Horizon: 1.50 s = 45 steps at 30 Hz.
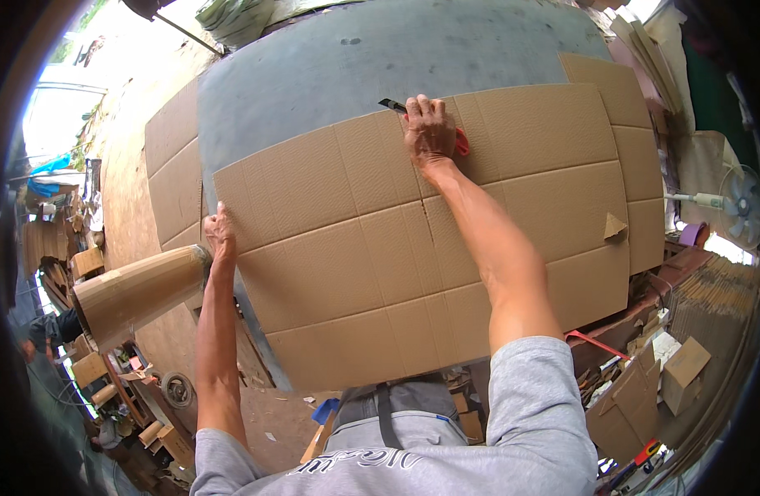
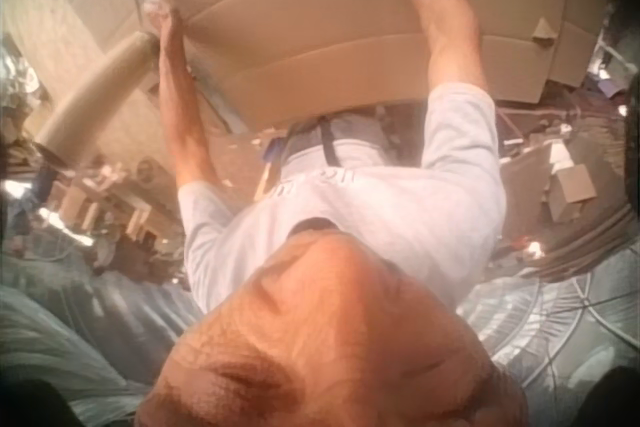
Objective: The person cuts a sheet of cardboard with a utility knife, folds it into a box shape, and secures the seams with packing tape. They then affix a small label to the finished box.
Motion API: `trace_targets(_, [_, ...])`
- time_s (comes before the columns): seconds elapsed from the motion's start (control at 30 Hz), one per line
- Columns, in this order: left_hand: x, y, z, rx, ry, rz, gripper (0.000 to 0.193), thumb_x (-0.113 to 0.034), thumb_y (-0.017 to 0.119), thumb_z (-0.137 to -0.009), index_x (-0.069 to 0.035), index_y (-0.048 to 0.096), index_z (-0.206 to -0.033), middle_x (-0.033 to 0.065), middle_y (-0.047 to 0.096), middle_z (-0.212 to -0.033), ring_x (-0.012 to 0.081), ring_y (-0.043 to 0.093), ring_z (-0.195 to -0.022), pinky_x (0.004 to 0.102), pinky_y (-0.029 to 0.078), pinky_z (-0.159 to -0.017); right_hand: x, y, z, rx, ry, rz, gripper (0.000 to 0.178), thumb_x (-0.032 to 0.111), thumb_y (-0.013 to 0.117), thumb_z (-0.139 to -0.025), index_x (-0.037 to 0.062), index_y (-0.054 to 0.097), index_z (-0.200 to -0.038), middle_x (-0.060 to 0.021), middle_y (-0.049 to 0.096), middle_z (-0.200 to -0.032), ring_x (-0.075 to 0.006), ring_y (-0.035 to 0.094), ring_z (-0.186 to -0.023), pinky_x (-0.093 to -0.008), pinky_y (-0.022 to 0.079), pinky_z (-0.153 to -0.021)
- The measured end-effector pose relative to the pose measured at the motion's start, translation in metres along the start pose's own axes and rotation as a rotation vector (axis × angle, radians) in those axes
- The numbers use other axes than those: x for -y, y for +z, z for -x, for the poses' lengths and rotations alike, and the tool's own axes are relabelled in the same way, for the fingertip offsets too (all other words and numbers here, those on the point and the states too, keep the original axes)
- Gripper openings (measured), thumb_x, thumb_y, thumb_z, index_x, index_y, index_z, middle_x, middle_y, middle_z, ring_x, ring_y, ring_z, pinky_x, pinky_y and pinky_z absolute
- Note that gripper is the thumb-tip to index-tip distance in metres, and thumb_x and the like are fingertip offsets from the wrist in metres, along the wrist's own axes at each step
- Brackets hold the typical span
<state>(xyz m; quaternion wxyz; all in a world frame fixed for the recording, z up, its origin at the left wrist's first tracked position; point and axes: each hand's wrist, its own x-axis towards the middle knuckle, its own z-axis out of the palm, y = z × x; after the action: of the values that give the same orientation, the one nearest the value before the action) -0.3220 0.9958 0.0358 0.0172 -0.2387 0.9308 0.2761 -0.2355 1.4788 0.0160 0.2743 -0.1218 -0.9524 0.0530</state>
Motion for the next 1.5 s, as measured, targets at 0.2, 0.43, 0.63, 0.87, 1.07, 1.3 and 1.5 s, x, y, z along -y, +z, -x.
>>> trace_targets(0.2, [-0.019, 0.006, -0.016, 0.036, 0.148, 0.097, 0.063, -0.055, 0.057, -0.106, 0.002, 0.063, -0.080, 0.0166, 0.063, -0.073, 0.0264, 0.059, -0.071, 0.0447, 0.048, -0.069, -0.001, 0.004, -0.012, 0.049, 0.138, -0.003, 0.025, 0.029, 0.074, -0.091, 0.0104, 0.062, -0.104, -0.0057, 0.061, -0.109, -0.0288, 0.062, -0.102, -0.0460, 0.056, -0.080])
trace_targets(0.43, [-0.036, 0.012, 0.008, -0.148, 0.216, -0.103, 0.072, -0.064, 0.052, -0.105, 0.003, 0.061, -0.078, 0.0258, 0.063, -0.072, 0.0403, 0.060, -0.068, 0.0515, 0.047, -0.068, 0.004, 0.006, -0.014, -0.017, 0.144, 0.037, 0.030, 0.028, 0.079, -0.088, 0.0100, 0.059, -0.104, -0.0068, 0.060, -0.108, -0.0291, 0.063, -0.098, -0.0454, 0.054, -0.081])
trace_targets(0.63, [-0.031, 0.013, 0.007, -0.147, 0.215, -0.101, 0.072, -0.066, 0.052, -0.104, 0.001, 0.060, -0.077, 0.0243, 0.063, -0.072, 0.0376, 0.059, -0.068, 0.0512, 0.046, -0.066, 0.003, 0.006, -0.014, 0.000, 0.144, 0.053, 0.030, 0.028, 0.078, -0.088, 0.0104, 0.058, -0.103, -0.0067, 0.059, -0.108, -0.0288, 0.062, -0.098, -0.0450, 0.054, -0.081])
trace_targets(0.87, [-0.024, 0.011, 0.015, -0.160, 0.206, -0.072, 0.071, -0.062, 0.053, -0.105, 0.001, 0.056, -0.073, 0.0205, 0.059, -0.067, 0.0349, 0.055, -0.065, 0.0506, 0.044, -0.063, 0.004, 0.006, -0.015, 0.065, 0.172, 0.052, 0.031, 0.029, 0.078, -0.088, 0.0123, 0.062, -0.109, -0.0052, 0.061, -0.113, -0.0295, 0.062, -0.101, -0.0457, 0.053, -0.085])
trace_targets(1.07, [-0.011, 0.003, 0.040, -0.146, 0.190, -0.053, 0.069, -0.061, 0.054, -0.106, 0.000, 0.057, -0.074, 0.0188, 0.062, -0.068, 0.0323, 0.059, -0.066, 0.0499, 0.046, -0.063, 0.007, 0.005, -0.008, 0.078, 0.147, 0.017, 0.030, 0.027, 0.077, -0.088, 0.0125, 0.062, -0.109, -0.0048, 0.061, -0.115, -0.0296, 0.062, -0.100, -0.0465, 0.052, -0.087])
trace_targets(1.3, [-0.005, -0.001, 0.053, -0.119, 0.196, 0.001, 0.070, -0.062, 0.052, -0.106, 0.000, 0.058, -0.075, 0.0186, 0.063, -0.068, 0.0311, 0.059, -0.064, 0.0485, 0.047, -0.063, 0.003, 0.005, -0.017, 0.193, 0.166, 0.047, 0.030, 0.027, 0.075, -0.091, 0.0114, 0.060, -0.112, -0.0054, 0.061, -0.115, -0.0299, 0.061, -0.101, -0.0469, 0.051, -0.083])
trace_targets(1.5, [-0.006, 0.002, 0.051, -0.101, 0.129, -0.046, 0.067, -0.058, 0.053, -0.107, 0.001, 0.058, -0.076, 0.0208, 0.064, -0.070, 0.0343, 0.062, -0.065, 0.0492, 0.048, -0.064, 0.004, 0.007, -0.017, 0.069, 0.105, 0.055, 0.029, 0.030, 0.075, -0.091, 0.0126, 0.062, -0.110, -0.0051, 0.061, -0.114, -0.0290, 0.061, -0.100, -0.0462, 0.051, -0.083])
